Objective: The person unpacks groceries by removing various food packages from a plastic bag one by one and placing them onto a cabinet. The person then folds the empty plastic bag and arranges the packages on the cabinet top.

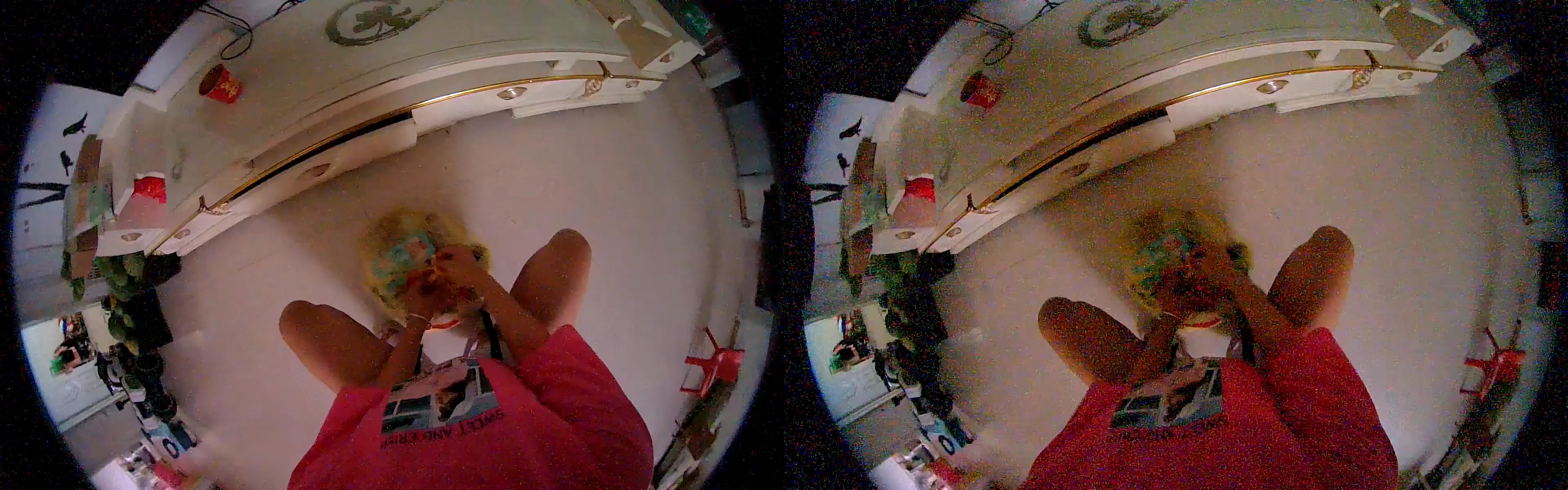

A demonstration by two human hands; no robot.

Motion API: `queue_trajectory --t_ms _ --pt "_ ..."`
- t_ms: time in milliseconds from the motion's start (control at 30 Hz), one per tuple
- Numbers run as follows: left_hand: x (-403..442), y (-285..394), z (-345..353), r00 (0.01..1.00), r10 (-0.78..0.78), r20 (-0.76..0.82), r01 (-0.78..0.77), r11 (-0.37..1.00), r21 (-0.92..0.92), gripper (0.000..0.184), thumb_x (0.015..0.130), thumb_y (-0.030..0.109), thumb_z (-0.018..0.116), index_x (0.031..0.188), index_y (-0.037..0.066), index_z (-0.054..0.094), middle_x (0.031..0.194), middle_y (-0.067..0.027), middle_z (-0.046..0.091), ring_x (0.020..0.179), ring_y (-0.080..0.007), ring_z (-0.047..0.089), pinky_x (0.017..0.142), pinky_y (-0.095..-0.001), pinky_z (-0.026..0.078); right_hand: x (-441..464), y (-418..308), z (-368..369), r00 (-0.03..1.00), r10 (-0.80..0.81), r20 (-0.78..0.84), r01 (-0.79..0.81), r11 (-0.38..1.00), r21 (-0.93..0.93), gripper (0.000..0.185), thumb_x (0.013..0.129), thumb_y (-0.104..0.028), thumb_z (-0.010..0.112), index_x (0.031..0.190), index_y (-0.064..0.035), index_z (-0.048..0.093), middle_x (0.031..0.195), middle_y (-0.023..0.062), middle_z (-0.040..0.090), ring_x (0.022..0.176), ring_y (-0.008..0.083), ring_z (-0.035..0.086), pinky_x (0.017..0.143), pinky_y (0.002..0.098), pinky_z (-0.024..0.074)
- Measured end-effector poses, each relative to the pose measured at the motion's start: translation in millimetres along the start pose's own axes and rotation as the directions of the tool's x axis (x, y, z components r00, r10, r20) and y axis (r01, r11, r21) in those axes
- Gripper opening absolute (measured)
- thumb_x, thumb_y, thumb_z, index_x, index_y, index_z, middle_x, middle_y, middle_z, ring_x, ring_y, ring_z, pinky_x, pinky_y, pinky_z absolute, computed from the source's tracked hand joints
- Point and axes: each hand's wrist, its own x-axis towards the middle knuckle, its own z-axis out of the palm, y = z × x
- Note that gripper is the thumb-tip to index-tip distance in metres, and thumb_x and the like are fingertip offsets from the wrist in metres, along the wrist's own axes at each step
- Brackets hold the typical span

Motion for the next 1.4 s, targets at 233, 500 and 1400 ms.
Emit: queue_trajectory --t_ms 233,500,1400 --pt "-4.9 65.6 -42.4 0.923 0.353 0.151 -0.326 0.928 -0.179 0.026 0.08 0.016 0.064 0.102 0.003 0.061 0.099 -0.0123 0.062 0.087 -0.0228 0.061 0.077 -0.034 0.05 -14.4 -26.0 38.8 0.857 0.116 -0.501 -0.353 0.841 -0.409 0.021 0.089 -0.026 0.059 0.09 -0.0046 0.057 0.077 -0.0001 0.056 0.07 0.0101 0.054 0.065 0.026 0.0455" --pt "-16.1 74.3 -35.3 0.973 0.212 -0.088 -0.227 0.822 -0.523 0.027 0.086 0.024 0.061 0.099 0.001 0.063 0.088 -0.0089 0.064 0.079 -0.0182 0.059 0.07 -0.0312 0.049 -20.2 -11.4 19.2 0.601 0.172 -0.78 -0.469 0.867 -0.169 0.021 0.089 -0.027 0.058 0.094 -0.0064 0.054 0.084 0.0007 0.055 0.076 0.0115 0.056 0.07 0.0274 0.0493" --pt "9.5 91.8 -63.7 0.925 0.24 0.296 -0.351 0.84 0.414 0.033 0.082 0.036 0.058 0.08 0.004 0.065 0.088 -0.0177 0.059 0.084 -0.0332 0.058 0.073 -0.0427 0.047 -34.3 -5.3 21.8 0.89 0.035 -0.454 -0.439 -0.198 -0.876 0.036 0.067 -0.021 0.066 0.1 -0.0079 0.063 0.11 0.0123 0.056 0.095 0.0297 0.057 0.081 0.0376 0.0485"
